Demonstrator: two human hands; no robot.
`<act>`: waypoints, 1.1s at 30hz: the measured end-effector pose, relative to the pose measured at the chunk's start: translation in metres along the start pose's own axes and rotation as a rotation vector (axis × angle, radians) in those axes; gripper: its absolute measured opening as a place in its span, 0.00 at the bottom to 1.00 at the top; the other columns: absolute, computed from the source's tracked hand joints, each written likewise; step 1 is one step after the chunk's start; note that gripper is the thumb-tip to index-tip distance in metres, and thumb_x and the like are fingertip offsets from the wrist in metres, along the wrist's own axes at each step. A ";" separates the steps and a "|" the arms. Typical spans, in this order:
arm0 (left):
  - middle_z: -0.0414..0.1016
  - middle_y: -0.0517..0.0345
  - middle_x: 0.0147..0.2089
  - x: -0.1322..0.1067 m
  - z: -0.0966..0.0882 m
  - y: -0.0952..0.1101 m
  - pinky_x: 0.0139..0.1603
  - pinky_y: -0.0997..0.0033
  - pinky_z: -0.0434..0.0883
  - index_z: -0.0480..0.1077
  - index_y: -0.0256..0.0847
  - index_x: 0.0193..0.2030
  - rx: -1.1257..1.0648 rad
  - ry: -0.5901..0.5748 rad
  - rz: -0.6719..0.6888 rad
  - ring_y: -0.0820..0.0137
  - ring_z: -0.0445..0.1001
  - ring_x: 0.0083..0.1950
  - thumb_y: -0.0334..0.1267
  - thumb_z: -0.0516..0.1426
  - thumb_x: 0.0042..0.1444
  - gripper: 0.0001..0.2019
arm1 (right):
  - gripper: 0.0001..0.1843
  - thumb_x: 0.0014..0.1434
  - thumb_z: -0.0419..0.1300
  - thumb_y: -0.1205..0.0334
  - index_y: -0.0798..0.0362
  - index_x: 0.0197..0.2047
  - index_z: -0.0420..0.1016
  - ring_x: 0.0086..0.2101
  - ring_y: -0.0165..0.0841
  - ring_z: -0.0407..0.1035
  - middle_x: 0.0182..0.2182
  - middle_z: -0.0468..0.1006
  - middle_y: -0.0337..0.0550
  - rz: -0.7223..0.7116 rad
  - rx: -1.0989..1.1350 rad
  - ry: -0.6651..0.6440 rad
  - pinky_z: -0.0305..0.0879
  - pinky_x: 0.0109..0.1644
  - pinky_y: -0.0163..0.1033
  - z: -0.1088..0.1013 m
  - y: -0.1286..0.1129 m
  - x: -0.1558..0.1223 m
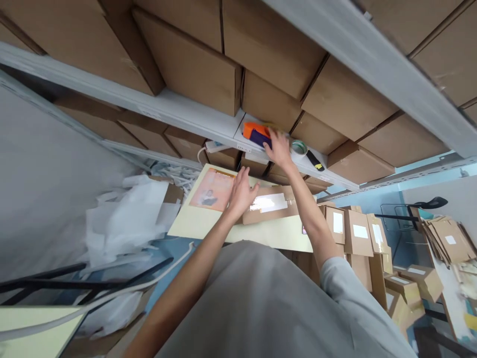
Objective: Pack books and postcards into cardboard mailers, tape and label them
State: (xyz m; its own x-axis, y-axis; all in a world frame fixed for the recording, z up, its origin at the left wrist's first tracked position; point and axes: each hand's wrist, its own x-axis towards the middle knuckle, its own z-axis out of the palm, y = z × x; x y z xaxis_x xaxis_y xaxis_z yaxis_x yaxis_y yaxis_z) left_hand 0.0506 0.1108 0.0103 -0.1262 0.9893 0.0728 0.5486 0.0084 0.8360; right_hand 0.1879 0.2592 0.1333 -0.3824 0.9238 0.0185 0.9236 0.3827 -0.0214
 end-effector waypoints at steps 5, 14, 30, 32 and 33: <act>0.74 0.26 0.75 -0.057 0.017 -0.052 0.77 0.45 0.72 0.67 0.29 0.77 0.047 -0.104 -0.393 0.42 0.74 0.77 0.49 0.58 0.69 0.35 | 0.38 0.83 0.31 0.55 0.62 0.83 0.60 0.78 0.49 0.59 0.77 0.67 0.68 0.329 0.100 0.187 0.59 0.80 0.55 0.053 0.040 -0.125; 0.84 0.26 0.62 -0.073 0.060 -0.037 0.62 0.48 0.78 0.76 0.32 0.64 0.221 -0.303 -0.613 0.36 0.83 0.65 0.61 0.54 0.75 0.32 | 0.40 0.83 0.39 0.38 0.60 0.77 0.68 0.62 0.51 0.82 0.63 0.84 0.70 0.796 0.317 -0.403 0.75 0.59 0.43 0.155 0.050 -0.233; 0.84 0.40 0.62 -0.099 0.020 -0.038 0.71 0.49 0.75 0.78 0.39 0.67 0.004 -0.028 -0.358 0.47 0.79 0.67 0.47 0.53 0.73 0.24 | 0.40 0.83 0.35 0.38 0.52 0.55 0.82 0.50 0.45 0.76 0.49 0.87 0.54 0.667 0.526 -0.238 0.75 0.53 0.41 0.110 0.048 -0.300; 0.83 0.41 0.64 -0.105 0.006 -0.038 0.73 0.51 0.74 0.77 0.40 0.68 -0.111 0.065 -0.258 0.50 0.78 0.68 0.48 0.57 0.70 0.26 | 0.36 0.79 0.46 0.33 0.53 0.53 0.84 0.52 0.45 0.76 0.53 0.84 0.56 0.661 0.712 0.019 0.76 0.56 0.44 0.104 0.043 -0.319; 0.83 0.42 0.64 -0.107 0.001 -0.039 0.73 0.52 0.74 0.77 0.40 0.68 -0.183 0.090 -0.226 0.51 0.78 0.67 0.48 0.58 0.68 0.26 | 0.33 0.77 0.53 0.32 0.53 0.52 0.85 0.51 0.44 0.76 0.54 0.83 0.56 0.659 0.802 0.132 0.76 0.56 0.45 0.104 0.042 -0.329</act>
State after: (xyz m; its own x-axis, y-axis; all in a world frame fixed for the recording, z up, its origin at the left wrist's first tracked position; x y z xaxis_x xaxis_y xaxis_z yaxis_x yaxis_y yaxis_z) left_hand 0.0435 0.0043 -0.0304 -0.3054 0.9484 -0.0851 0.3415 0.1925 0.9200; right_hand 0.3494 -0.0277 0.0222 0.2409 0.9619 -0.1295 0.6412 -0.2579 -0.7228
